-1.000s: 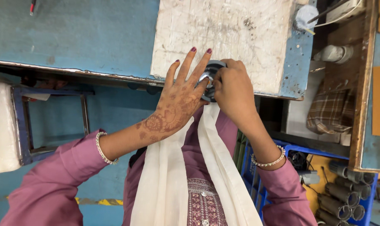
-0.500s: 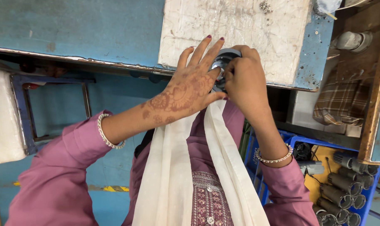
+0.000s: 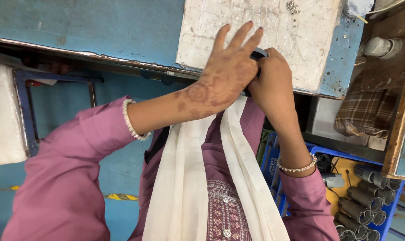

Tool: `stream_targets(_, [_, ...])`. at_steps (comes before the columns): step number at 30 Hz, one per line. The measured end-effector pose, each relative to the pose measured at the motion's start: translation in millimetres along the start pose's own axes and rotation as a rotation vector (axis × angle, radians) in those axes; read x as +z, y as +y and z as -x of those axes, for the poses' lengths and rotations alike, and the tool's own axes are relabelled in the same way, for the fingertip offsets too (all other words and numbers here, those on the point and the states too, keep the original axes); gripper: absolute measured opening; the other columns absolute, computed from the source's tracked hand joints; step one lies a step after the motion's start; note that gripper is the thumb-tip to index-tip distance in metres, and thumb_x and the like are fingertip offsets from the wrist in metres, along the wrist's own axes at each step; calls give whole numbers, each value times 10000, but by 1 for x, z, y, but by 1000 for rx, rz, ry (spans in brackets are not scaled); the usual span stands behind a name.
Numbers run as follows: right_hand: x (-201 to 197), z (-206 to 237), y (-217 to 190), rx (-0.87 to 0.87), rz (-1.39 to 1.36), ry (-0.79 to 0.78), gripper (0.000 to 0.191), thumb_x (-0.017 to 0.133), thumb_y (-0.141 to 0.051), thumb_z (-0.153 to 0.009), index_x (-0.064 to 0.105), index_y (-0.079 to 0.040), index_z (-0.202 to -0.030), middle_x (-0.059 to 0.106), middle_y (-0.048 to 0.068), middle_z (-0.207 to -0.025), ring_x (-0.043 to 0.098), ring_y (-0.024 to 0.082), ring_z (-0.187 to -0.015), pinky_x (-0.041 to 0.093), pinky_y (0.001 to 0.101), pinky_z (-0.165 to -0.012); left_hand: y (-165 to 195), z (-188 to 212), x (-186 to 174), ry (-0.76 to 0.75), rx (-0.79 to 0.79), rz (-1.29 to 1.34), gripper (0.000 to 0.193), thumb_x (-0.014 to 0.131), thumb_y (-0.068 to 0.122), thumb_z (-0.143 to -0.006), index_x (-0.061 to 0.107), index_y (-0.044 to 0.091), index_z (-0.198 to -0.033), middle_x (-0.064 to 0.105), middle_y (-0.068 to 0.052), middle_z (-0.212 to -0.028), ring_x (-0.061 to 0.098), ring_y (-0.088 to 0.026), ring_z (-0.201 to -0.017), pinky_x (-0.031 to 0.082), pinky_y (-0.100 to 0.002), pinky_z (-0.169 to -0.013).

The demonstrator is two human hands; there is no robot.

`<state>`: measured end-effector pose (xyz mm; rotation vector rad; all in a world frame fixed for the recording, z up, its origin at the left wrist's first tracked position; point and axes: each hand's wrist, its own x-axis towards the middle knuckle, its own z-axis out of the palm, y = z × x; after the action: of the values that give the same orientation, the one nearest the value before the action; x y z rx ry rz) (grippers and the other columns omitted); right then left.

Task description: The person assembles a black cylindrical electrical component by inserting a white plastic piece and a small metal washer into its opening. She then uses a small stick to apply a white substance inside the component and presses the parts together.

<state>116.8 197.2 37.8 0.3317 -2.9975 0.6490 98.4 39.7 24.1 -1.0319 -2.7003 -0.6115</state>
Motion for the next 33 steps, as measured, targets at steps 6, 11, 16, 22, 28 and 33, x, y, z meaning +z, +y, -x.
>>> stream_targets(6, [-2,0,0,7,-30,-10,156,783,-62,-801,726,64,-874,616,261,-918,606,447,-895,489,529,-766,10,-17,5,17,55,-239,258,736,172,-792,812,101,-1028,512,-158,-1509,385,-378,-1441,236,-671,-1138])
stream_targets(11, [-4,1,-2,2,-64,-8,156,780,-52,-789,735,40,-907,612,257,-893,601,449,-884,489,534,-761,5,-20,14,-7,92,-289,254,732,177,-793,814,104,-1021,528,-139,-1485,403,-378,-1418,249,-682,-1113])
stream_targets(16, [-2,0,0,-23,-42,10,165,777,-16,-764,713,58,-897,615,268,-915,589,475,-903,471,551,-783,-2,-26,23,-7,112,-254,263,735,156,-805,814,98,-1049,538,-156,-1464,412,-398,-1407,254,-696,-1114])
stream_targets(22, [1,2,5,-11,-34,20,145,685,79,-724,659,102,-865,614,290,-951,577,506,-936,456,566,-816,-2,-30,31,-13,111,-276,298,741,141,-762,806,99,-1050,552,-147,-1443,445,-396,-1377,260,-700,-1094])
stream_targets(28, [3,3,5,-2,-38,33,143,677,95,-716,653,109,-856,618,294,-956,579,509,-934,459,564,-821,-5,-29,30,0,146,-300,280,726,158,-791,799,76,-1048,602,-182,-1399,485,-410,-1337,286,-691,-1069])
stream_targets(33, [5,4,7,11,-51,45,146,675,99,-718,648,112,-860,627,289,-958,582,507,-938,468,555,-828,-5,-30,30,-21,163,-260,309,721,160,-789,791,68,-1075,617,-199,-1364,494,-415,-1323,286,-685,-1071])
